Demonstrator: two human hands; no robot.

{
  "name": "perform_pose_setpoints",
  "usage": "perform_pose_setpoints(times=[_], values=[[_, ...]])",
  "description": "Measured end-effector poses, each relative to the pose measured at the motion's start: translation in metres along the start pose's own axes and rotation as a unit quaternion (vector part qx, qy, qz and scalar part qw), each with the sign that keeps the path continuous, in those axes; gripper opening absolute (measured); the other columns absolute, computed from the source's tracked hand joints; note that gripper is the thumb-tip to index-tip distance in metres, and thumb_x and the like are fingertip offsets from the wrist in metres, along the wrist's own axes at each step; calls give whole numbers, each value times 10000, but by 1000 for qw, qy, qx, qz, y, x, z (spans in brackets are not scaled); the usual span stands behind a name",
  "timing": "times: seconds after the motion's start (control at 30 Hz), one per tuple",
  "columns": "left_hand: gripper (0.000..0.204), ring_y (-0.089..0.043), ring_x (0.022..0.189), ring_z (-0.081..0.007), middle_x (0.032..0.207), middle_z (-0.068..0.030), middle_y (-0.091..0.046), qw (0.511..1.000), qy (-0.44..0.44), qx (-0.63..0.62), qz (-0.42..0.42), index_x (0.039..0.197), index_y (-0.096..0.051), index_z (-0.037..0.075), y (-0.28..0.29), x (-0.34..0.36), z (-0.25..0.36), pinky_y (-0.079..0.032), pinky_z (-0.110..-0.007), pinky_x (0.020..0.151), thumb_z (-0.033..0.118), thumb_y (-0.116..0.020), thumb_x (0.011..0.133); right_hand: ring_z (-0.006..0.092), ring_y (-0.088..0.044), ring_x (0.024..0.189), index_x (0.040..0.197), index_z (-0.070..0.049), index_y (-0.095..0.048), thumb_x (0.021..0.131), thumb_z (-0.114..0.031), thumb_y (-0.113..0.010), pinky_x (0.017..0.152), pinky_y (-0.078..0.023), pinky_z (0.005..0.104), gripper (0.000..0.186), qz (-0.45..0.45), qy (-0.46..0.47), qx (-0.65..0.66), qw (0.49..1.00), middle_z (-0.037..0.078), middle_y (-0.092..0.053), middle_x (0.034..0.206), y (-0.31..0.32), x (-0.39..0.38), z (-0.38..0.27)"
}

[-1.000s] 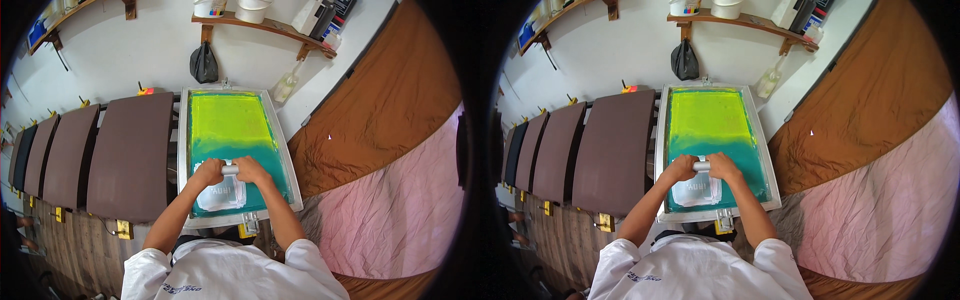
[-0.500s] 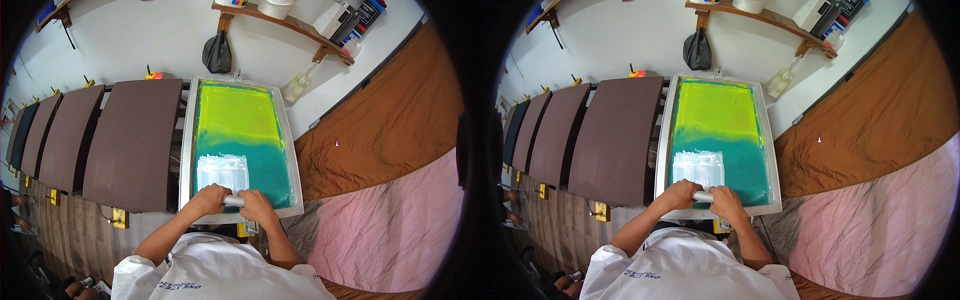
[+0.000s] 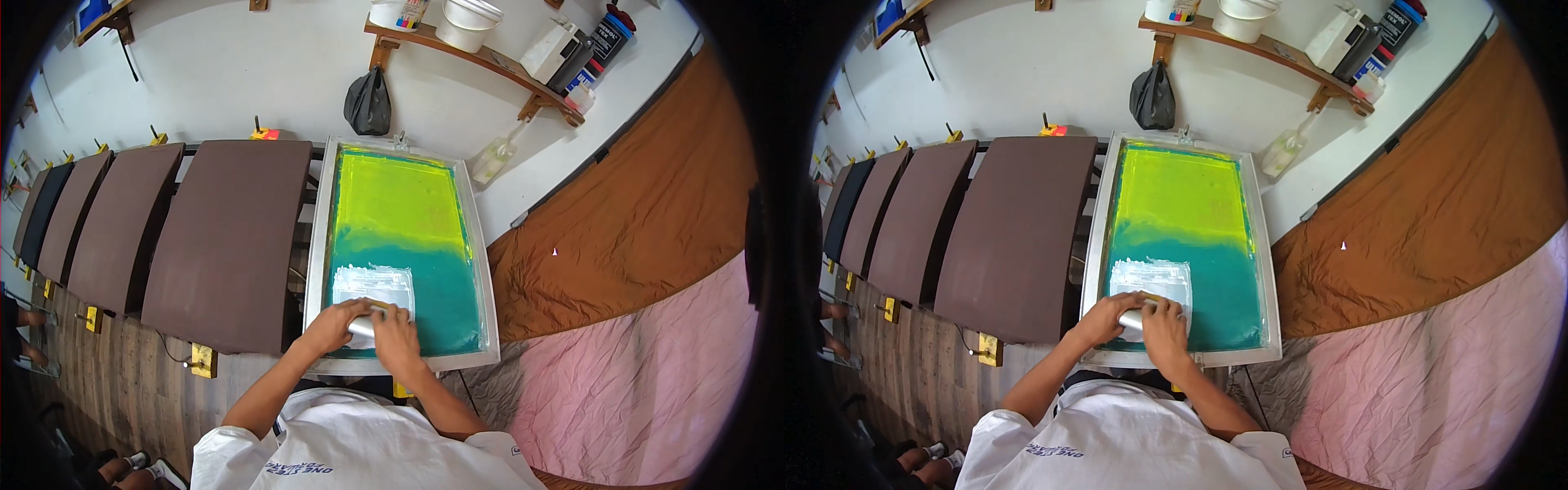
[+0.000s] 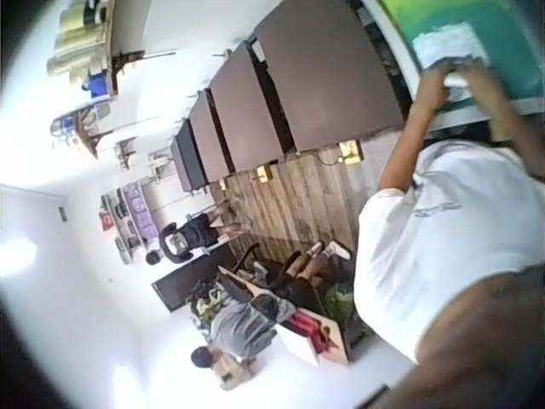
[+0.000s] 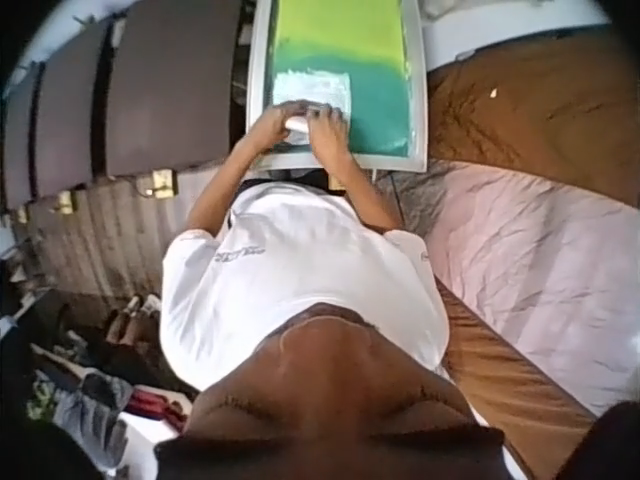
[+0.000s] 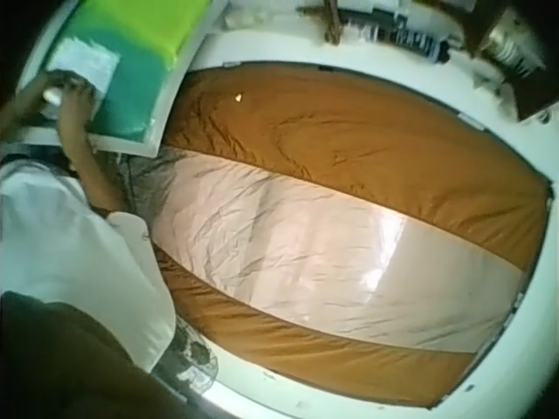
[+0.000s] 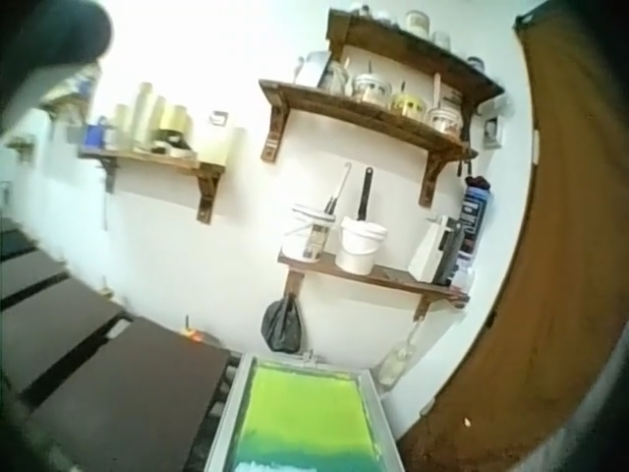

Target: Spreading white ink onto a screen using a squeegee at a screen printing station.

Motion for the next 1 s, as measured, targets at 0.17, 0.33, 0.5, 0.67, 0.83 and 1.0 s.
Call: perform_pose_setpoints(times=[0.17, 0.33, 0.5, 0.67, 0.83, 1.0], values=[[568, -617, 1076, -355, 1228, -164, -632, 994, 63, 57, -62, 1202, -608, 48, 24, -20, 40, -502, -429, 942, -64, -649, 647, 351, -560, 1022, 1114, -34, -631, 786, 18, -578, 796, -492, 473, 336, -22, 31, 72, 997, 173, -561, 1091, 18, -14, -6], [485, -633, 1076, -314, 1214, -165, -639, 977, 76, 197, 15, 1167, -628, 35, 16, -11, 47, -489, -406, 925, -41, -644, 689, 335, -556, 1051, 1186, -78, -625, 734, 69, -591, 849, -467, 461, 477, -14, 50, 131, 990, 129, -564, 1136, 20, 0, 15], [477, -552, 1233, -339, 1295, -206, -588, 957, 66, 280, 26, 1274, -576, 30, -16, -15, 38, -411, -426, 1042, -3, -556, 799, 343, -520, 1156, 1237, -79, -589, 637, 101, -605, 933, -447, 439, 627, 88, 76, 204, 972, 116, -536, 1223, -8, -12, 28], [463, -532, 1254, -349, 1334, -214, -555, 949, 37, 312, -1, 1286, -555, 26, -34, -29, 50, -415, -420, 1037, 45, -553, 824, 350, -492, 1190, 1273, -73, -565, 647, 92, -638, 934, -456, 441, 652, 61, 61, 204, 975, 140, -495, 1270, -21, -37, 31], [456, -559, 1208, -354, 1272, -214, -587, 963, 34, 267, -17, 1249, -565, 19, -27, -28, 59, -440, -421, 1003, 38, -585, 794, 345, -520, 1137, 1220, -67, -589, 646, 90, -641, 928, -454, 445, 598, 18, 57, 217, 974, 130, -523, 1209, 3, -44, 31], [470, -650, 1025, -338, 1133, -178, -670, 981, 73, 180, 5, 1152, -656, 64, 0, 0, 60, -512, -427, 879, -40, -598, 697, 364, -538, 1095, 1171, -61, -601, 654, 93, -610, 932, -453, 451, 539, 9, 38, 200, 979, 144, -549, 1151, 21, -17, 35]])
Point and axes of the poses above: each hand's wrist, its own x-axis towards the middle knuckle, its own y-axis out of the back of the hand, z = x × y, the point moved 3 cm from there along x, towards the middle knuckle
